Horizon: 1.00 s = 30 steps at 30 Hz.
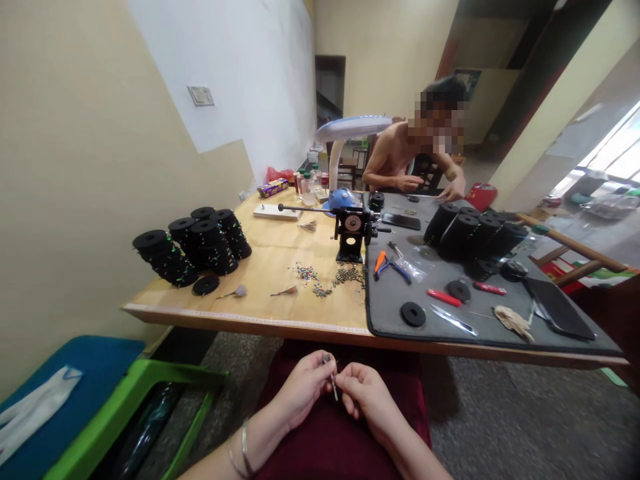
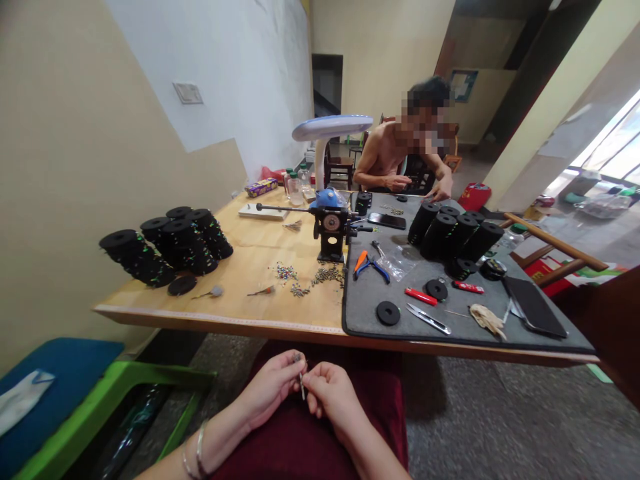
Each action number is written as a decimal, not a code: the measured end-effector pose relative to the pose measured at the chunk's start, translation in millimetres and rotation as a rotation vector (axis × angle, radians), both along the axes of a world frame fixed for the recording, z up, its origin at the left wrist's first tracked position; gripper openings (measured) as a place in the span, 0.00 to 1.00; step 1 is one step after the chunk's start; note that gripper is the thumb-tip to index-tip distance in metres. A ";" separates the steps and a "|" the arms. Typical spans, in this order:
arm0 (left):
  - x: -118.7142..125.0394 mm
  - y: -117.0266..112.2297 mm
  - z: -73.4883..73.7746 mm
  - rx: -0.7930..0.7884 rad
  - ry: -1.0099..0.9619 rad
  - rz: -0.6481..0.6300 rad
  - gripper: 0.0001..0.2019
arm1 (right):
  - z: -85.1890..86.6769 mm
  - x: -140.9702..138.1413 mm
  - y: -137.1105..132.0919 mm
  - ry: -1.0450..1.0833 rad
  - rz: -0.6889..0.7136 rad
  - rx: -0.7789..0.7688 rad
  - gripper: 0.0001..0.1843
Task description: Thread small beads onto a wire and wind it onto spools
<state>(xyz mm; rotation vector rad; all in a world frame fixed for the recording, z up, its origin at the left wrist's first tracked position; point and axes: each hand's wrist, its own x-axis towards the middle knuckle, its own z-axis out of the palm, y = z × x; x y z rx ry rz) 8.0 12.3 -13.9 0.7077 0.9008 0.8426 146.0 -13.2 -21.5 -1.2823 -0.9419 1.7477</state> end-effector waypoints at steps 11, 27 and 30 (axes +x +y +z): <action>-1.2 -1.1 0.6 0.226 0.216 -0.011 0.11 | 2.7 0.8 1.5 0.003 -0.055 0.013 0.19; -0.2 -5.8 4.5 0.363 0.337 -0.118 0.09 | -2.6 4.3 4.3 -0.057 -0.181 0.113 0.21; -1.4 -4.6 4.9 0.301 0.259 -0.126 0.09 | -3.5 5.6 4.5 -0.016 -0.224 0.112 0.22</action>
